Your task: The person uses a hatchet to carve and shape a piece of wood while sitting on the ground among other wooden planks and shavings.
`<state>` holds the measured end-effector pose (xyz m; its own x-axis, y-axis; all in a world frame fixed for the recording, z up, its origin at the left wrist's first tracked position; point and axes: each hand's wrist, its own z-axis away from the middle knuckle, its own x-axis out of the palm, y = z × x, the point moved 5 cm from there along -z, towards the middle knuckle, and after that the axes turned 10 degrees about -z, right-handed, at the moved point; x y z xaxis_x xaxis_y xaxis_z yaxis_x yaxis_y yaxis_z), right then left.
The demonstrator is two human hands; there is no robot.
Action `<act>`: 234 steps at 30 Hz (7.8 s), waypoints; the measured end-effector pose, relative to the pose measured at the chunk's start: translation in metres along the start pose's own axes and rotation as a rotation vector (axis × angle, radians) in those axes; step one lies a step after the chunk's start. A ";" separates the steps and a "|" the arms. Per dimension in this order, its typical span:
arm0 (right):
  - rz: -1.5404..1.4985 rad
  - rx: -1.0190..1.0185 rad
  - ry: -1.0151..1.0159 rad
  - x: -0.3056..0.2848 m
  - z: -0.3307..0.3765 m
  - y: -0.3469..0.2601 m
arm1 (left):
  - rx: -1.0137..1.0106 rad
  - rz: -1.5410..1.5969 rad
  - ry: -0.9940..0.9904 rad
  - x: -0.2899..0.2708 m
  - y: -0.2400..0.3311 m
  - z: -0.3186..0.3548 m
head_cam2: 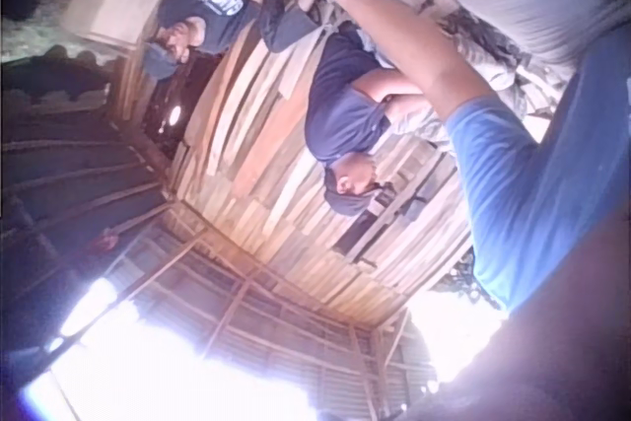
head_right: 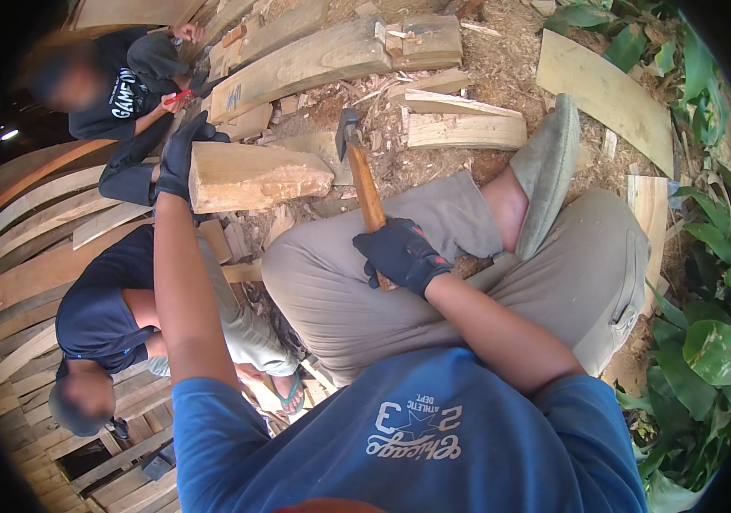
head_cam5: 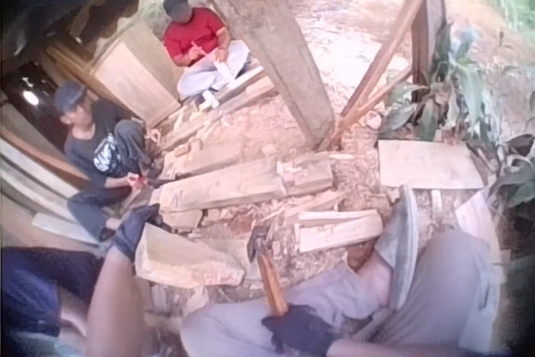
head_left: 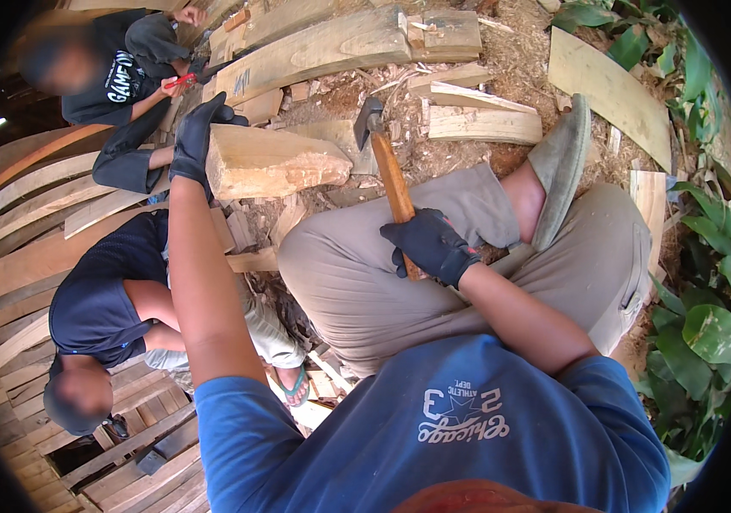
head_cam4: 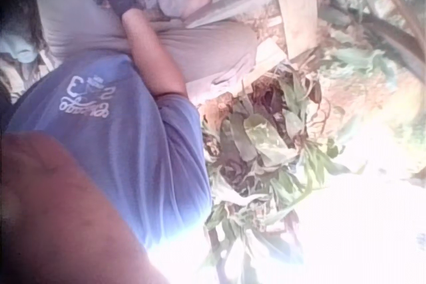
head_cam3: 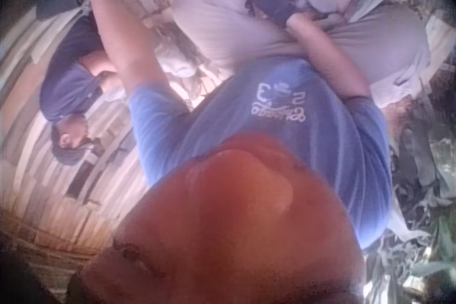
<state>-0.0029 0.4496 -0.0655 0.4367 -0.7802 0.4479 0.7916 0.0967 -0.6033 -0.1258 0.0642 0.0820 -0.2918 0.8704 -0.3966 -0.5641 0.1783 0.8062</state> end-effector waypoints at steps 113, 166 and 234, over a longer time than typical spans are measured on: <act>0.421 -0.301 0.296 0.067 -0.002 -0.070 | 0.085 -0.826 0.433 0.011 0.048 0.032; 0.366 -0.240 0.255 0.061 -0.033 -0.027 | 0.111 -0.869 0.480 0.007 0.027 -0.008; 0.543 -0.787 0.465 0.073 0.045 -0.115 | 0.054 -0.836 0.518 -0.013 0.011 -0.006</act>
<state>-0.0428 0.4097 0.0666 0.3109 -0.9279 -0.2057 -0.0327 0.2058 -0.9780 -0.1333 0.0520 0.0932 -0.1246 0.1485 -0.9810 -0.7106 0.6768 0.1927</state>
